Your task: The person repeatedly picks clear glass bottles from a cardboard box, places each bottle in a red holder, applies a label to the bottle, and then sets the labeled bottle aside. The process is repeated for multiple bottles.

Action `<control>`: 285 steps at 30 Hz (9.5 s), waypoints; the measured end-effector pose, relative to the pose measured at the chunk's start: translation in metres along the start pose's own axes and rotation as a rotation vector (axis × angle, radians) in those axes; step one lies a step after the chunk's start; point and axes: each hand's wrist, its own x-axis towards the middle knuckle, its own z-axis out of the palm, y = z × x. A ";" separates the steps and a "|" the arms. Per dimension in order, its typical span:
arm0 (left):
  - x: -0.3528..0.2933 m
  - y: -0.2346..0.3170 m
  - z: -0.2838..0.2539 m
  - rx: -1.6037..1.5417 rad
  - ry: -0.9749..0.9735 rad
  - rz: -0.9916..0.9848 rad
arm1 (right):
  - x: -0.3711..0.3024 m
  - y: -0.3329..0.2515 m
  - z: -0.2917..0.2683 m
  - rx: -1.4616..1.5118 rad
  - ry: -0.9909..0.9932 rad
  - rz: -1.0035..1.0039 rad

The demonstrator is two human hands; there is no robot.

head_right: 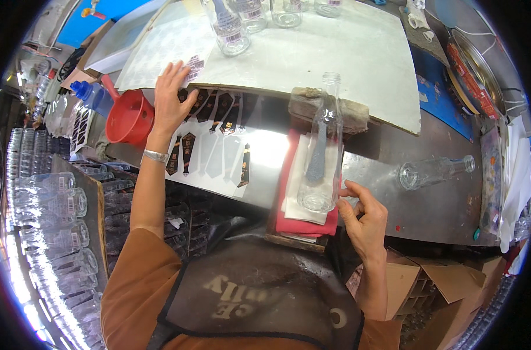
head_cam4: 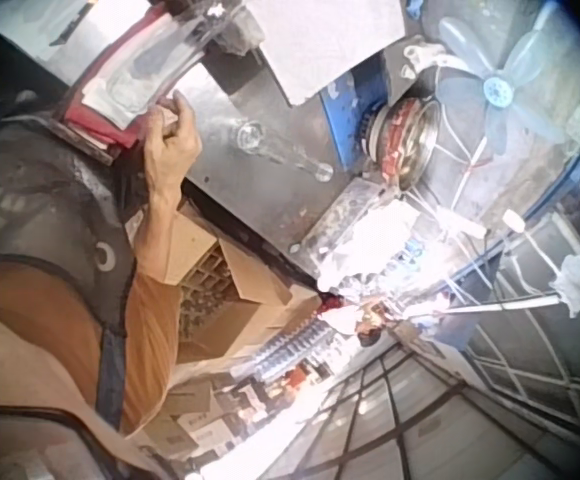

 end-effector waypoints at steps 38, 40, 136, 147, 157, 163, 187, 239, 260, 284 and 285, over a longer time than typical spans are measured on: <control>-0.041 0.229 -0.018 -0.843 -0.355 0.097 | 0.021 0.009 -0.004 0.337 -0.148 0.092; -0.041 0.224 -0.013 -0.924 -0.321 0.052 | 0.035 0.019 0.006 0.407 -0.136 0.031; -0.100 0.227 -0.012 -0.858 -0.408 0.047 | 0.071 0.008 0.009 0.257 -0.165 0.036; -0.100 0.230 -0.013 -0.843 -0.401 0.049 | 0.072 0.010 0.008 0.291 -0.190 0.050; -0.102 0.239 -0.015 -0.841 -0.361 -0.046 | 0.083 0.015 -0.025 0.706 0.078 0.117; -0.101 0.246 -0.020 -0.800 -0.342 -0.081 | 0.094 -0.056 -0.020 -0.300 -0.047 -0.601; -0.101 0.240 -0.006 -0.903 -0.319 -0.051 | 0.036 -0.048 -0.012 -0.183 -0.279 -0.845; 0.007 0.264 -0.062 -1.460 -0.441 -0.316 | 0.036 -0.069 -0.043 0.113 -0.081 -0.429; 0.255 0.072 0.083 -0.534 0.138 -0.123 | 0.033 0.008 -0.175 -0.138 0.887 -0.091; -0.042 0.263 -0.018 -1.440 -0.562 -0.442 | 0.099 -0.029 -0.043 0.401 -0.039 -0.141; -0.048 0.256 -0.007 -1.415 -0.573 -0.455 | 0.091 -0.010 -0.025 0.351 -0.049 -0.118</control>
